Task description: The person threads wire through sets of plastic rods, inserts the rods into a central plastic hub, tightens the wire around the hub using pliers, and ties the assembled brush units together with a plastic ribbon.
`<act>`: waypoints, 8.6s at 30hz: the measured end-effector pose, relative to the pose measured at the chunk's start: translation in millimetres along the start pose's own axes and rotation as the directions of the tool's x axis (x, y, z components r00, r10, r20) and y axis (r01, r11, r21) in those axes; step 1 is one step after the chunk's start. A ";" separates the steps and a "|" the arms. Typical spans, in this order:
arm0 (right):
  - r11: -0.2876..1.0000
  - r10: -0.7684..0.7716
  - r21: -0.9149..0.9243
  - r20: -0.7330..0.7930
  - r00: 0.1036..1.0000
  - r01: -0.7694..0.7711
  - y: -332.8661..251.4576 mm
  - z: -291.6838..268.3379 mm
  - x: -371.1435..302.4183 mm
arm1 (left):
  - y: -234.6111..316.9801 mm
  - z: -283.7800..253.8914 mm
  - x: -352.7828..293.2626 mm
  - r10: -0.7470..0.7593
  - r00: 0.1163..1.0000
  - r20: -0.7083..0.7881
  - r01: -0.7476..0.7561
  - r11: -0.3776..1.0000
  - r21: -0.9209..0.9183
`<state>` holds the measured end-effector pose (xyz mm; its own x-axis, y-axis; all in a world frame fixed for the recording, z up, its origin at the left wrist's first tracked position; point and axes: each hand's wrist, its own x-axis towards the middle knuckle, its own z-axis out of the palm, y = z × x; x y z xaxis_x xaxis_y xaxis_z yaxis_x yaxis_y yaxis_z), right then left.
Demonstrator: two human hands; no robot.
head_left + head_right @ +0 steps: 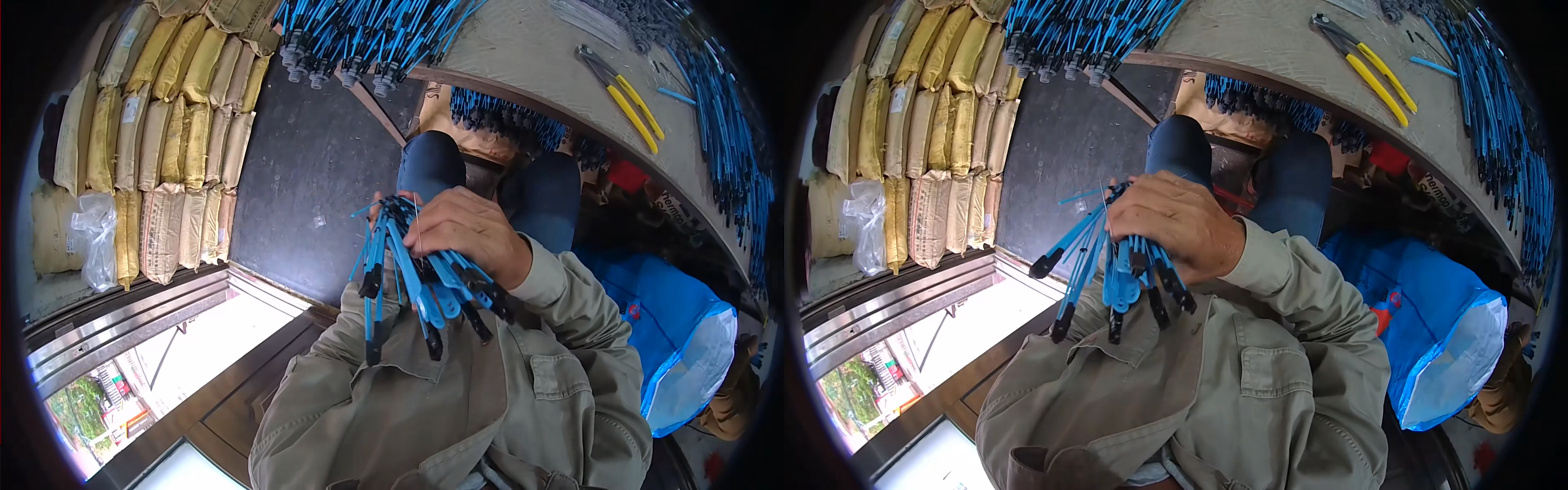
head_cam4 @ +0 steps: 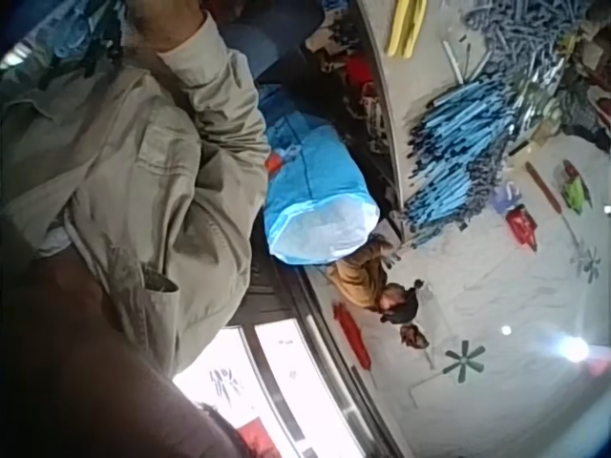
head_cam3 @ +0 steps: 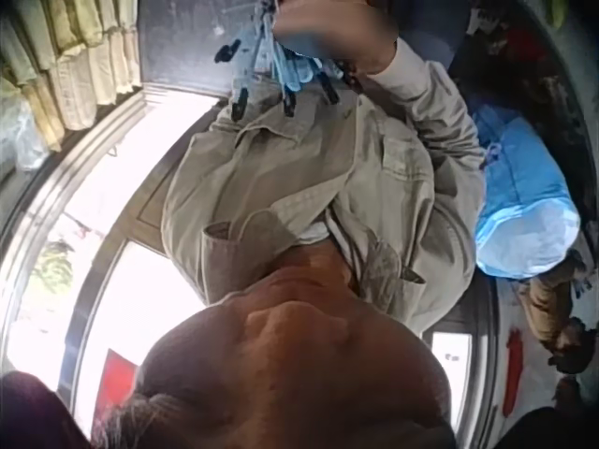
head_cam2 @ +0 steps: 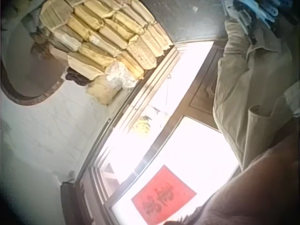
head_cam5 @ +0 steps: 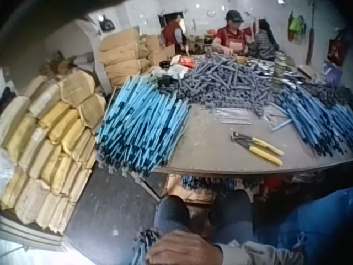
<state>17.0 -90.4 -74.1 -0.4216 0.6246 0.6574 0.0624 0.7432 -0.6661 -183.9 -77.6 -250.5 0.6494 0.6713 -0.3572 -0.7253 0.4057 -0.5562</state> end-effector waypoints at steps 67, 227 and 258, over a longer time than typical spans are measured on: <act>0.883 0.421 0.318 -0.204 0.884 -0.347 -24.3 1.4 -23.9 | -112.7 116.9 -37.0 -0.223 0.969 0.108 -0.182 -0.344 0.921; 0.558 0.803 0.550 -0.167 0.573 -0.622 -44.5 -13.0 -39.0 | -122.9 126.2 -35.4 -0.149 0.959 0.240 -0.282 -0.449 0.848; 0.717 0.637 0.532 -0.240 0.732 -0.449 -33.2 -9.2 -60.9 | -86.0 84.0 -25.7 -0.102 0.967 0.232 -0.253 -0.298 0.921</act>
<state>48.9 -150.9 -88.8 -0.0516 0.9886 0.1417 -0.2472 0.1248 -0.9609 -157.4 -77.7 -130.5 0.6490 0.7522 -0.1145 -0.1581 0.2805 0.9468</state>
